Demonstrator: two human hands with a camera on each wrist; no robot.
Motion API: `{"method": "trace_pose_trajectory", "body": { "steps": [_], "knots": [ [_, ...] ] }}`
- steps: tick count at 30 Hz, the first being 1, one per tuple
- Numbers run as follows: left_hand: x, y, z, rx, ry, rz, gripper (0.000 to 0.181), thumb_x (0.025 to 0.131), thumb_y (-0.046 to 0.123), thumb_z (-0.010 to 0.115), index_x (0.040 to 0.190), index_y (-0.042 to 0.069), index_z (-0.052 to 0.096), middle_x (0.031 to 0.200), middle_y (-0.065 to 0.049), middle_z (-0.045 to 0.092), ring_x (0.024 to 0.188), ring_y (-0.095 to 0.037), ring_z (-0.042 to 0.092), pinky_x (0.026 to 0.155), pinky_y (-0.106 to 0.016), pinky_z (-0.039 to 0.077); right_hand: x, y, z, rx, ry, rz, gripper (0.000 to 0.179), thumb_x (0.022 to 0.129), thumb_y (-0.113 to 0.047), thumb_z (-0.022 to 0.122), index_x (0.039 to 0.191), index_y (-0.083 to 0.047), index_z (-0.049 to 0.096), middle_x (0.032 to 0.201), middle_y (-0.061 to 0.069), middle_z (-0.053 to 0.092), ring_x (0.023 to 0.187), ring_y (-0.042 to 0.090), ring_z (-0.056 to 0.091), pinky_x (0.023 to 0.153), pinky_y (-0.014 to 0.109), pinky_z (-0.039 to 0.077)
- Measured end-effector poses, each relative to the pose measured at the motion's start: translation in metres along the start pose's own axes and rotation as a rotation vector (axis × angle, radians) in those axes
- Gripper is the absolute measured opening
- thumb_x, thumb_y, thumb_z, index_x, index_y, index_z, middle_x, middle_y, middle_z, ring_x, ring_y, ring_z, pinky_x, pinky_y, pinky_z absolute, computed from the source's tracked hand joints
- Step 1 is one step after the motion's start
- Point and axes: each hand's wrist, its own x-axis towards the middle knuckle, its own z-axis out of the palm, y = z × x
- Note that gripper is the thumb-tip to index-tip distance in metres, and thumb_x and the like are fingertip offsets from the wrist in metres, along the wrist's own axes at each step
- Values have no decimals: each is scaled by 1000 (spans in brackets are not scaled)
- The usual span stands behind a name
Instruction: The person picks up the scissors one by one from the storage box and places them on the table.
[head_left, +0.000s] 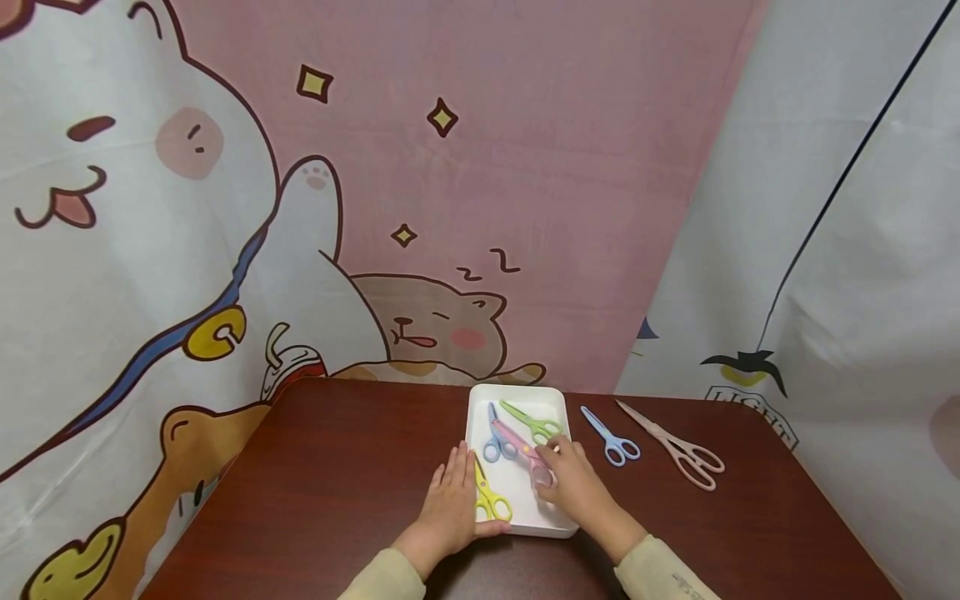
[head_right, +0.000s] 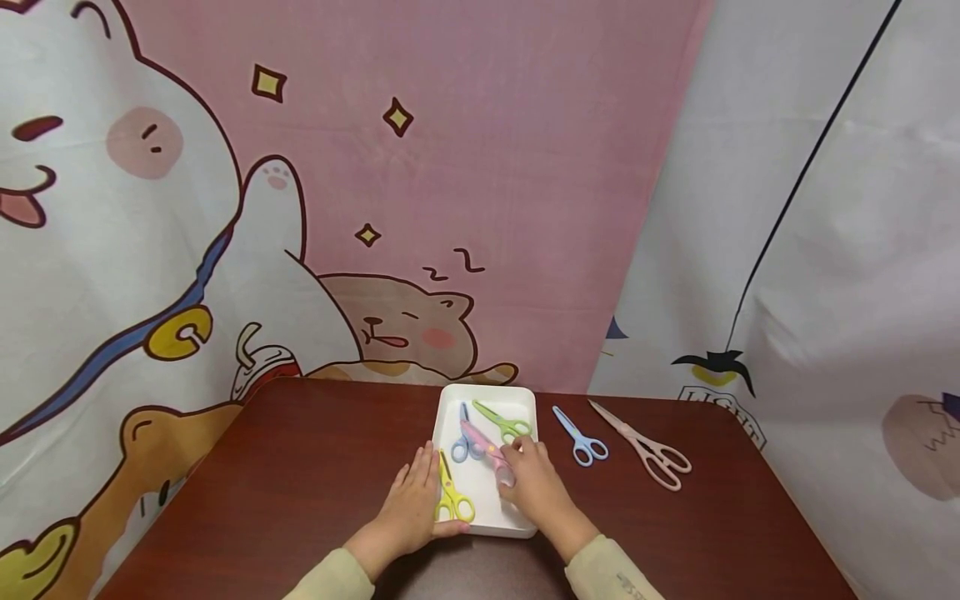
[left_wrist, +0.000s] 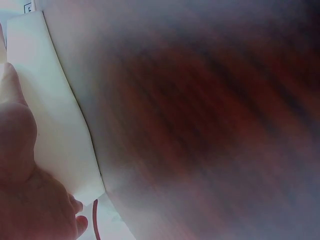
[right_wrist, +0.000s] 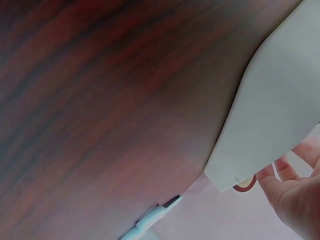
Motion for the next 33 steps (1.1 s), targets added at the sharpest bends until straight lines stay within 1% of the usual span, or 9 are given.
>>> {"method": "trace_pose_trajectory", "body": {
  "steps": [4,6,11,13,16,22,29,33],
  "knots": [
    [0,1,-1,-1,-8,-2,129,63,90,39,148,-4,20,156,-23,12,144,-34,17,112,-49,25,0,2,-2,-11,2,9,50,70,-20,80,116,-5,65,113,11,54,100,29,49,85,43,48],
    [0,1,-3,3,-21,-4,128,63,90,39,148,-4,19,156,-23,11,144,-34,16,112,-48,24,0,3,-3,-17,21,5,51,68,-20,80,115,-5,66,111,12,54,100,30,50,84,43,48],
    [-2,4,-11,-10,-20,0,126,65,87,46,147,-5,22,155,-24,15,143,-35,19,112,-49,26,-1,5,-4,-27,81,4,51,66,-18,82,112,-4,66,110,12,54,101,31,51,84,45,48],
    [-3,5,-13,-15,-15,1,125,65,86,48,146,-6,23,155,-24,17,143,-35,20,111,-49,27,-1,7,-5,-27,93,6,51,65,-18,82,112,-3,67,110,12,54,101,31,51,83,45,49],
    [-4,6,-15,-7,-13,1,124,66,85,48,146,-5,24,155,-24,18,143,-35,21,111,-48,27,0,8,-5,-22,99,8,51,66,-17,82,112,-3,67,110,12,54,101,31,51,84,45,48],
    [-3,7,-14,-5,-19,0,125,65,87,46,147,-5,24,155,-23,18,143,-35,21,111,-48,27,0,11,-10,-20,96,28,51,67,-18,82,114,-4,66,111,13,54,102,33,50,84,46,48],
    [-2,5,-10,-4,-32,-11,126,64,89,43,147,-4,22,156,-22,15,144,-34,18,112,-49,25,1,19,-13,-13,132,22,51,67,-18,82,113,-5,66,111,13,53,101,34,50,83,48,47],
    [-1,5,-9,-9,-21,-10,127,64,89,43,147,-4,23,156,-22,15,144,-34,19,112,-49,25,2,25,-16,-22,134,33,52,68,-19,81,115,-4,65,113,15,53,102,34,49,81,48,48]
  ]
}}
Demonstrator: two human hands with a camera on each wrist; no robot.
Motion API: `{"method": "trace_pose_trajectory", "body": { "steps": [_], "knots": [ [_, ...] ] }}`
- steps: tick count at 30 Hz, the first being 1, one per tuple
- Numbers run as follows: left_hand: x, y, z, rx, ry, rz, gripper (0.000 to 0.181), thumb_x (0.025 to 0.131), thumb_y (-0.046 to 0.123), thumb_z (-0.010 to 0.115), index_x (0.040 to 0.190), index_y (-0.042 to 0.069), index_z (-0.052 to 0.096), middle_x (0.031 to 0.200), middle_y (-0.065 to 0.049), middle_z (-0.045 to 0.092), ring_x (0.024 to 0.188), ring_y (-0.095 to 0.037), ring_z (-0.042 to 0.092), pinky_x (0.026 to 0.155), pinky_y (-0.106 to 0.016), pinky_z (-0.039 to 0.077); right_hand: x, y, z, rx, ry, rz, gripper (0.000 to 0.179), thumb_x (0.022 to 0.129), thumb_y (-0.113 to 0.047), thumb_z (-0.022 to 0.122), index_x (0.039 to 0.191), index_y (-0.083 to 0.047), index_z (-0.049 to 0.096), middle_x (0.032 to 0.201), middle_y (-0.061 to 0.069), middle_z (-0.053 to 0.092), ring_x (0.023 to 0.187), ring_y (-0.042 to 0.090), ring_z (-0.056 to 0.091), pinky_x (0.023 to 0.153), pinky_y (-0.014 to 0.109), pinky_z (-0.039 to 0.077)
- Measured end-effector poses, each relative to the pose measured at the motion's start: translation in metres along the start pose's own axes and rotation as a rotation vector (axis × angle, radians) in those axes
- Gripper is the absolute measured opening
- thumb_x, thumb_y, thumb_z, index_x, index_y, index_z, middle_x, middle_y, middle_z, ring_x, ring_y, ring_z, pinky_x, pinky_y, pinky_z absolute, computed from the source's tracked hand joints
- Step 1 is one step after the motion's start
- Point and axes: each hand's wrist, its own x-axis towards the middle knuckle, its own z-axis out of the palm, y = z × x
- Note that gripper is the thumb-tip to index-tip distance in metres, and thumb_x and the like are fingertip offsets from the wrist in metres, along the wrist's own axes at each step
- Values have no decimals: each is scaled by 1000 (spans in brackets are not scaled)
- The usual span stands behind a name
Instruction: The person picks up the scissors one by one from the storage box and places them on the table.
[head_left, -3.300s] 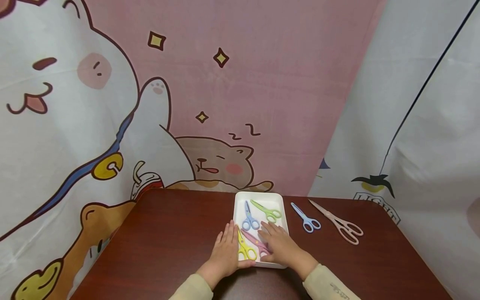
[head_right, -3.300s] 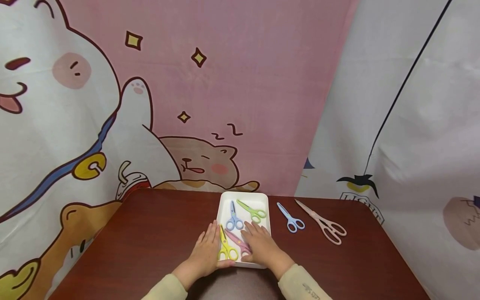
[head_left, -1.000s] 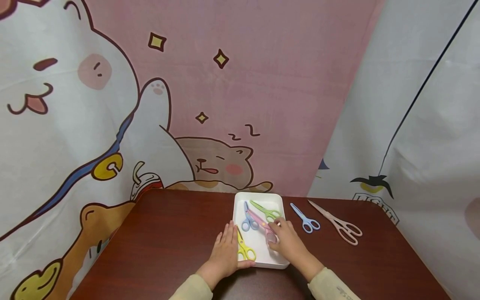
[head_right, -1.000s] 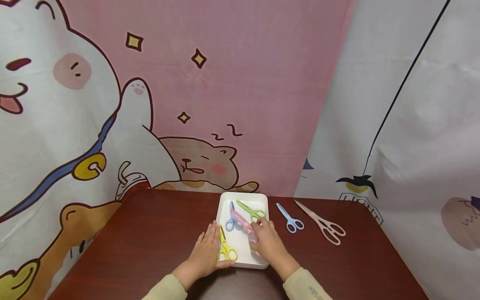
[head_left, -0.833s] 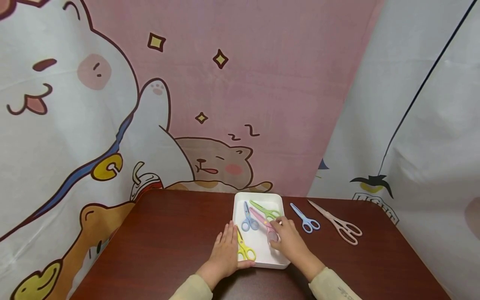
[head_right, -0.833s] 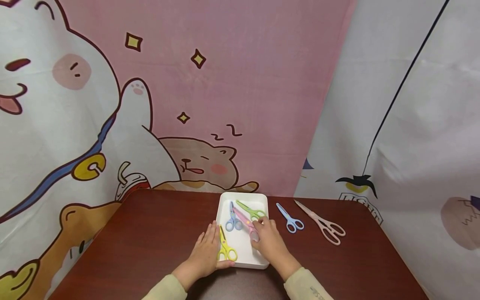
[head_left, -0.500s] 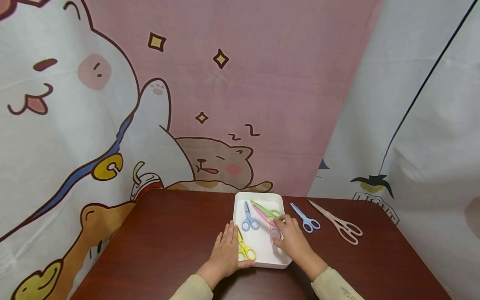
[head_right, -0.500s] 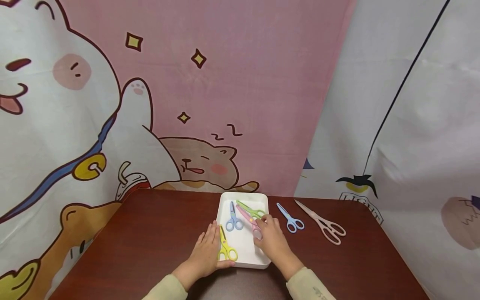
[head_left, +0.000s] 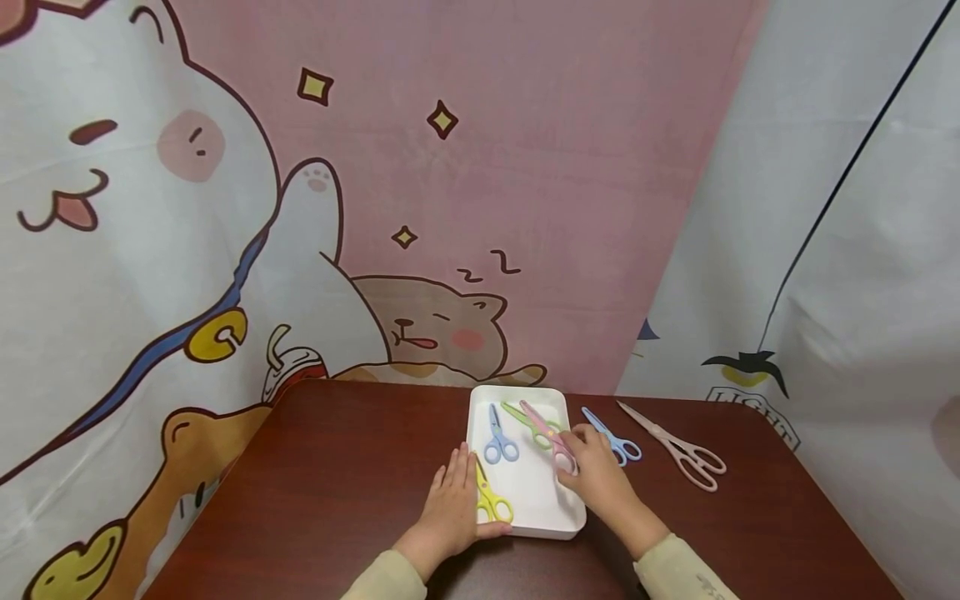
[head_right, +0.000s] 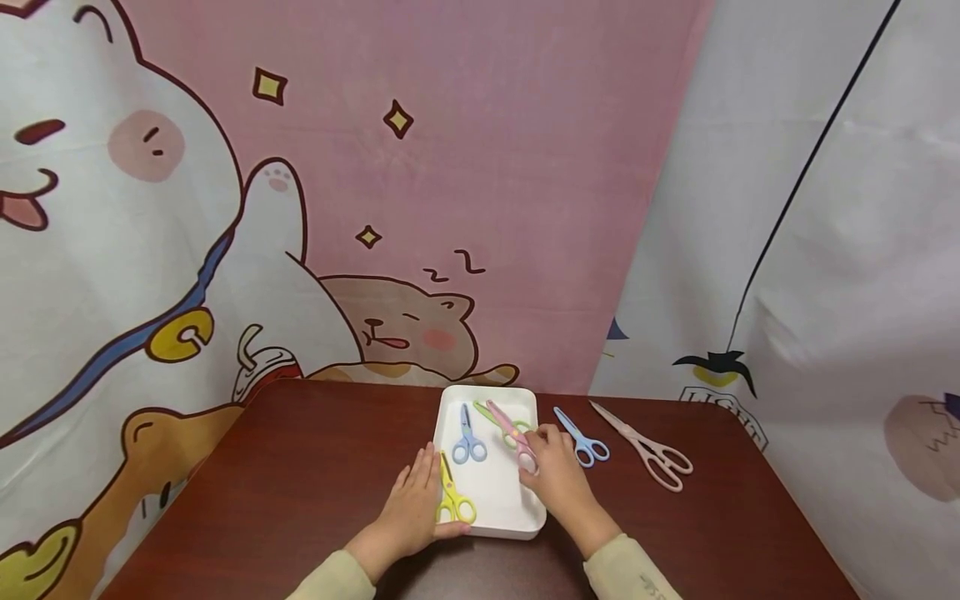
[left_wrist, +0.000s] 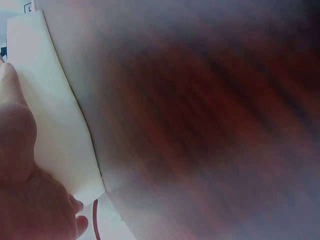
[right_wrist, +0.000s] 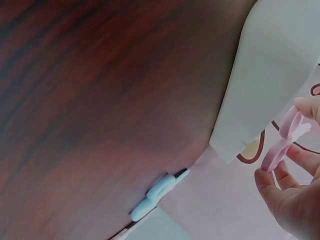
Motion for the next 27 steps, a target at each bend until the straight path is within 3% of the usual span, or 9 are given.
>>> {"method": "trace_pose_trajectory", "body": {
  "steps": [13,27],
  "knots": [
    [0,1,-2,-12,-5,-6,126,64,88,45,148,-3,22,156,-21,15,144,-33,18,112,-48,25,-3,17,-6,-15,72,-25,50,67,-17,80,113,-3,66,110,18,55,96,36,50,71,42,44],
    [2,-3,5,-32,36,7,129,61,91,41,147,-4,24,156,-22,17,143,-34,20,111,-50,26,-3,35,-12,-38,77,15,50,71,-22,78,116,-5,65,114,21,54,99,40,50,75,52,46]
  ]
}}
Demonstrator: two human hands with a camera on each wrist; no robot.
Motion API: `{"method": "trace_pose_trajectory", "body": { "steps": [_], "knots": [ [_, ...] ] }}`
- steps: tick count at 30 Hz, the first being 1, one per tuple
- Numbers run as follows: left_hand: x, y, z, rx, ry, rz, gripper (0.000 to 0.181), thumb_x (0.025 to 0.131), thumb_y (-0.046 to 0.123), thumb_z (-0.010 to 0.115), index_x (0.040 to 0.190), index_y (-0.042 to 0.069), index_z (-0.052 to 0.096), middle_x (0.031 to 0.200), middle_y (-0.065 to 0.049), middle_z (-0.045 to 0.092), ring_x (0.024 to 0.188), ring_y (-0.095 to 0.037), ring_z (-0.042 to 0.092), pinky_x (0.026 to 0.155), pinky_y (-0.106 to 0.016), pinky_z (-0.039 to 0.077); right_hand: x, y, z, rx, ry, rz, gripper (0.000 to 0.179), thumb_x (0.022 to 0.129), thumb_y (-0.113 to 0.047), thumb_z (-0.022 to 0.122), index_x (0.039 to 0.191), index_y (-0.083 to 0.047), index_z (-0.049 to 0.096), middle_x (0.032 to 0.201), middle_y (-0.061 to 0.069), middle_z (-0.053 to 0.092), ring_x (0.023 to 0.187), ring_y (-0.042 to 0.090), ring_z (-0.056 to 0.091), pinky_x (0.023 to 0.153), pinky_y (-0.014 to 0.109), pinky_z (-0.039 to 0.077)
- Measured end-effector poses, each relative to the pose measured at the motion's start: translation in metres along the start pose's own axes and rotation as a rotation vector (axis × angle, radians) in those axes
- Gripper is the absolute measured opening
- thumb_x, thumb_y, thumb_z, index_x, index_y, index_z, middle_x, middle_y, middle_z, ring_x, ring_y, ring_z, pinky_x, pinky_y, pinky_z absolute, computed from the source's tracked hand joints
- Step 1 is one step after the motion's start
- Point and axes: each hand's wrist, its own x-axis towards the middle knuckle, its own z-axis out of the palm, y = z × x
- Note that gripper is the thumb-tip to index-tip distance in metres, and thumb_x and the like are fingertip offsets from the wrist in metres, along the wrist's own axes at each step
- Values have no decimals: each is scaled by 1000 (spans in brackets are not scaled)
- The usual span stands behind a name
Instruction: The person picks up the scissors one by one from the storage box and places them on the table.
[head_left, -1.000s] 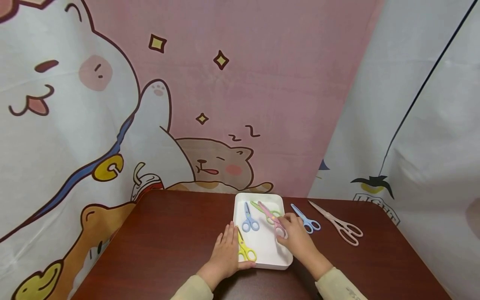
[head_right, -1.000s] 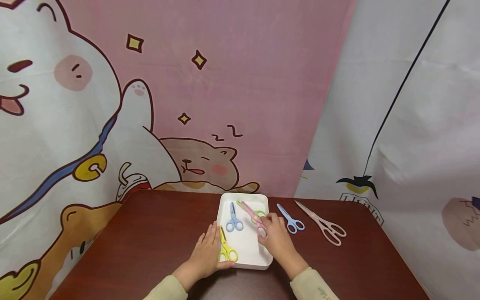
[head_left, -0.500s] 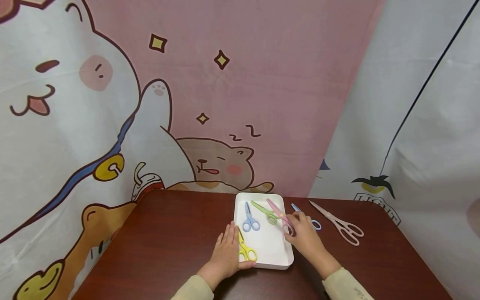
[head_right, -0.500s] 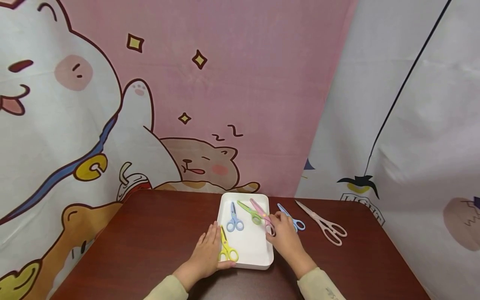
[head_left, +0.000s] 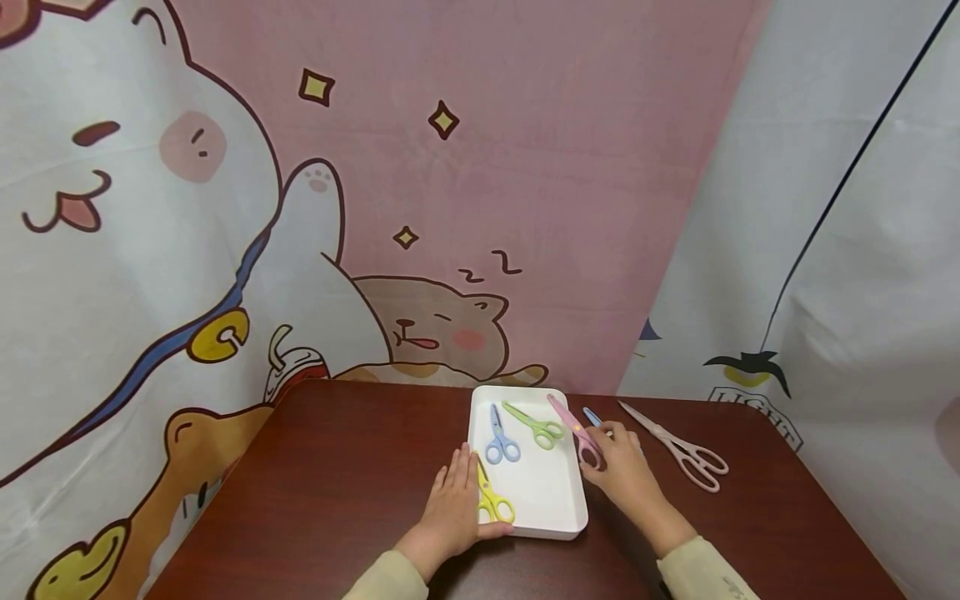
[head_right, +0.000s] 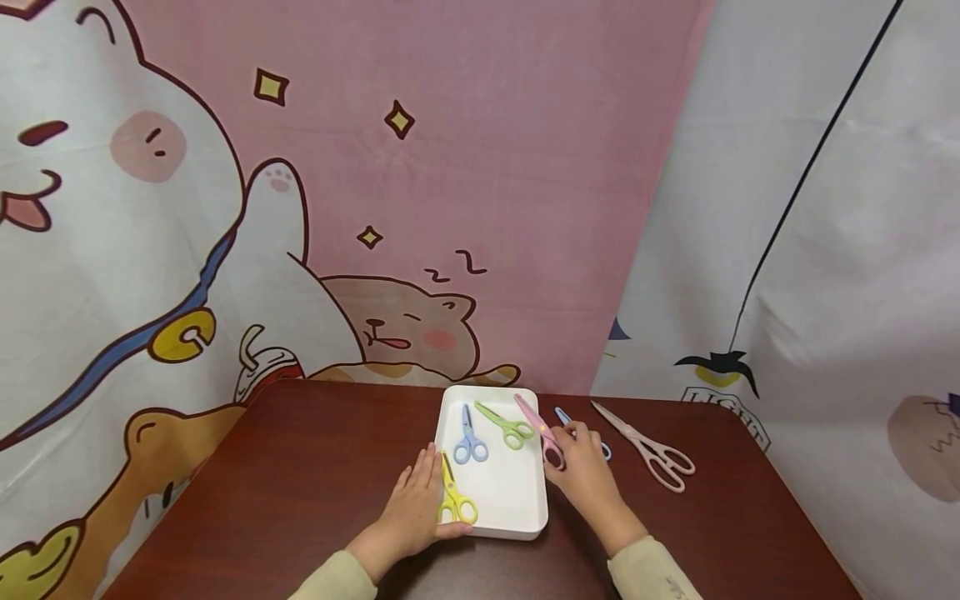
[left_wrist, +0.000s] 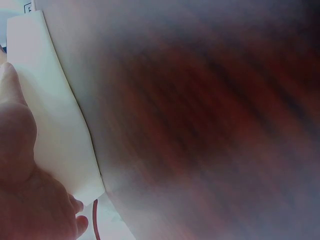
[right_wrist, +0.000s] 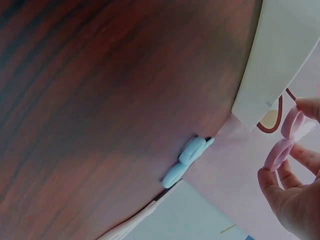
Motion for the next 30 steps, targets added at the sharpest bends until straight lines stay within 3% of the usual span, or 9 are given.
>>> {"method": "trace_pose_trajectory", "body": {
  "steps": [17,30],
  "knots": [
    [0,0,1,33,-5,2,127,63,90,40,147,-4,24,156,-22,16,144,-34,19,112,-49,26,-4,22,-10,21,-7,45,54,69,-19,79,117,1,63,112,21,53,99,38,47,77,49,44],
    [0,3,-6,16,-69,-18,127,64,89,41,149,-2,19,157,-20,11,145,-32,16,113,-48,23,-9,44,-19,-11,-2,57,53,67,-17,78,114,4,62,109,21,54,97,39,49,76,52,43]
  ]
}}
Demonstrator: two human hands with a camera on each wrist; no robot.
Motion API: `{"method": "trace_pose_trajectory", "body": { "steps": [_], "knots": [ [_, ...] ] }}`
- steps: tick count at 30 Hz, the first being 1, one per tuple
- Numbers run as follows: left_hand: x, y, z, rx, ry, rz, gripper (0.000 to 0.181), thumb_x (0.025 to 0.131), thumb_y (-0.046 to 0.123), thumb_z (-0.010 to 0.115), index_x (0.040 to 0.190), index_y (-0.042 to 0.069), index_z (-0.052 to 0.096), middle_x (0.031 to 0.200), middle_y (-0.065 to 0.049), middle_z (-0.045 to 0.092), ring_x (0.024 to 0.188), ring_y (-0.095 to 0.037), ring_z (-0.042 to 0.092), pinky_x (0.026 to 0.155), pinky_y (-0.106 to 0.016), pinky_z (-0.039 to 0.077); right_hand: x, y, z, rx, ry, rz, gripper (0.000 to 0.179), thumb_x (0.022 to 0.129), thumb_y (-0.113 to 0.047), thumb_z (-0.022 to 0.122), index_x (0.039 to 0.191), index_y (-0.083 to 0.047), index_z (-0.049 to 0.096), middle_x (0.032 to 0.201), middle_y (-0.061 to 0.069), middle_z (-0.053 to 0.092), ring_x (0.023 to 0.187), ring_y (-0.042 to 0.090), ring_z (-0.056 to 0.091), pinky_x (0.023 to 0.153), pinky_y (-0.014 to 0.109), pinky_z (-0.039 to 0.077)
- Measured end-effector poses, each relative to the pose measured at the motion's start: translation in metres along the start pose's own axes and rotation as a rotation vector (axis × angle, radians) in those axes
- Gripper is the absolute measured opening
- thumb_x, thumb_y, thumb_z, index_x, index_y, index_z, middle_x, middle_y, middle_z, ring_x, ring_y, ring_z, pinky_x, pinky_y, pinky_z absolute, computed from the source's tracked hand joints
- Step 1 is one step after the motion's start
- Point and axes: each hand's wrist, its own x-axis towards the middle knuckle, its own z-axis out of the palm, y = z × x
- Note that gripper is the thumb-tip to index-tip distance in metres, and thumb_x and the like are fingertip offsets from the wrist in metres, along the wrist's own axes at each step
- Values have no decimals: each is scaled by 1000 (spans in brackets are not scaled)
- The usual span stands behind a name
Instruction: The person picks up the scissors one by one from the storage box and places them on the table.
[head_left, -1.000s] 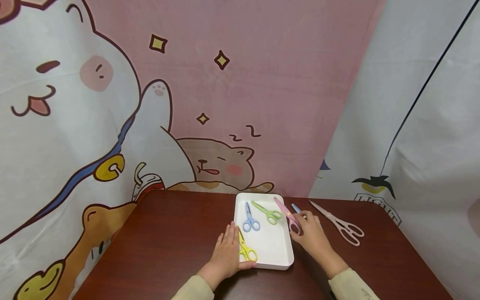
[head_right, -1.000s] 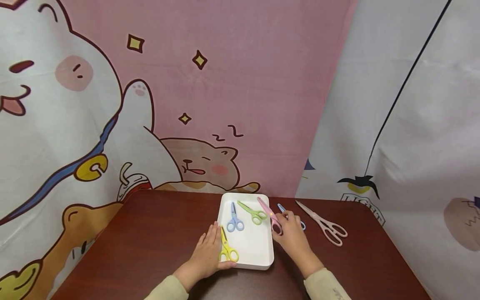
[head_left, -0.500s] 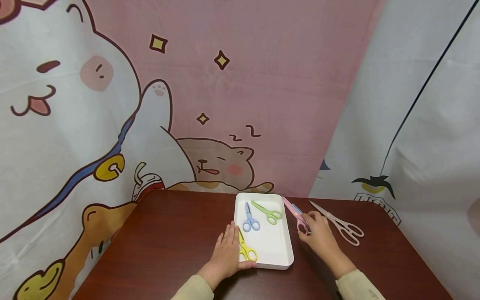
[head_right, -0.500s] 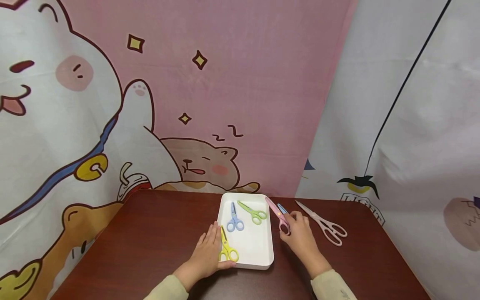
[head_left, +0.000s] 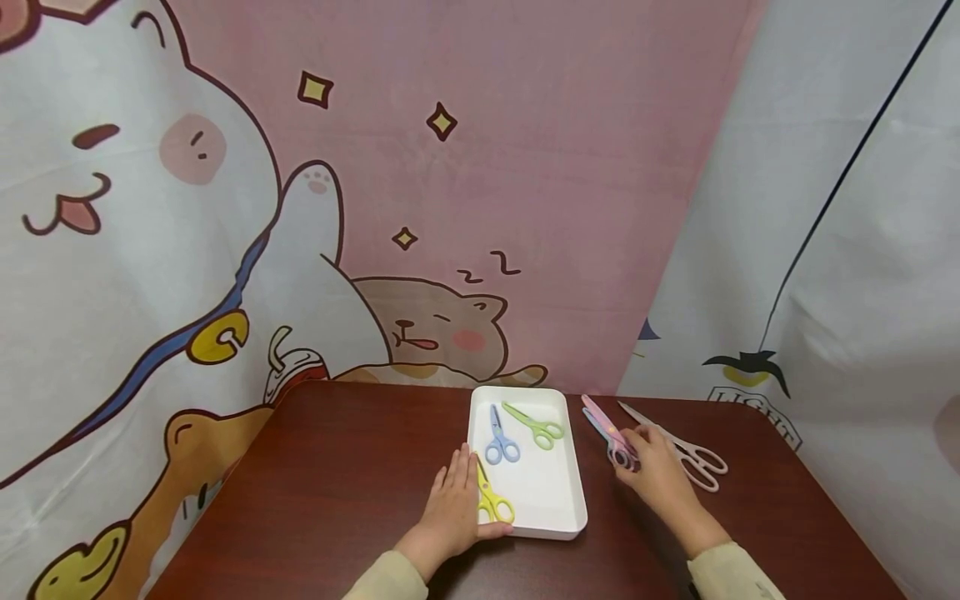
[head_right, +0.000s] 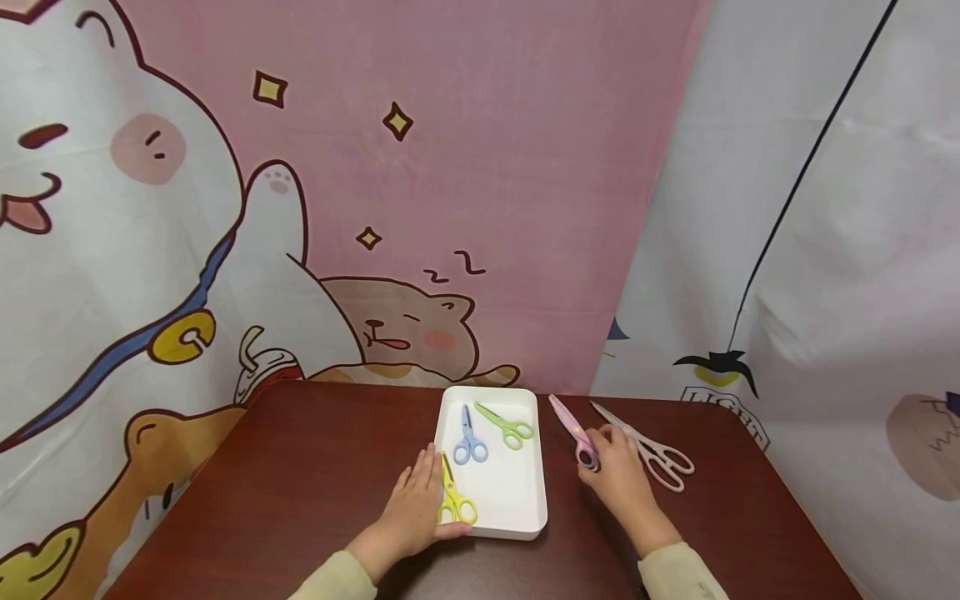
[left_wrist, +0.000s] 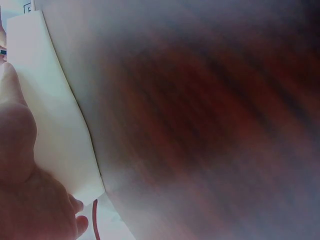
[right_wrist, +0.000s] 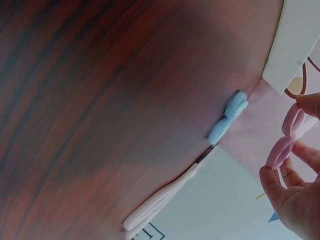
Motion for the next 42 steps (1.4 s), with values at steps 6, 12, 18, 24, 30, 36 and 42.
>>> {"method": "trace_pose_trajectory", "body": {
  "steps": [6,12,18,24,30,36,42],
  "knots": [
    [1,0,1,-26,1,-11,129,62,90,43,149,-2,18,158,-20,10,145,-31,15,113,-49,22,-3,10,-2,6,-23,22,54,68,-17,78,116,3,61,113,23,52,101,43,47,79,56,43],
    [2,-2,9,-22,34,-4,130,60,92,40,149,-1,19,158,-20,10,145,-31,16,113,-48,23,-4,17,-4,-3,-15,17,54,68,-16,79,116,3,61,113,26,52,98,46,48,79,57,43],
    [-1,2,-1,-27,9,-6,126,63,87,47,149,-2,20,157,-20,11,145,-32,17,113,-49,23,-5,22,-7,-8,-47,53,57,69,-18,79,118,2,60,116,27,50,97,44,47,75,56,43],
    [0,2,-1,-25,18,1,127,63,88,46,148,-3,21,157,-21,13,144,-33,18,112,-50,24,-6,30,-9,-11,-45,61,58,68,-18,79,119,3,59,117,27,49,99,46,46,75,57,43],
    [-2,3,-3,-21,1,-11,125,64,87,47,149,-2,20,157,-20,12,145,-31,17,113,-48,24,-7,37,-12,-20,-78,94,60,71,-20,77,124,1,57,121,27,46,104,47,43,73,63,43],
    [-2,3,-5,-8,4,-10,125,65,87,46,148,-2,21,157,-20,12,145,-32,17,113,-48,24,-9,42,-16,-31,-54,92,57,71,-20,77,121,0,57,117,29,48,98,48,45,71,64,40],
    [-1,2,-4,-8,-2,-10,125,65,87,46,149,-2,20,157,-20,12,145,-32,17,113,-49,24,-9,51,-18,-18,-63,138,59,73,-20,76,123,4,55,118,29,46,100,48,42,72,61,38]
  ]
}}
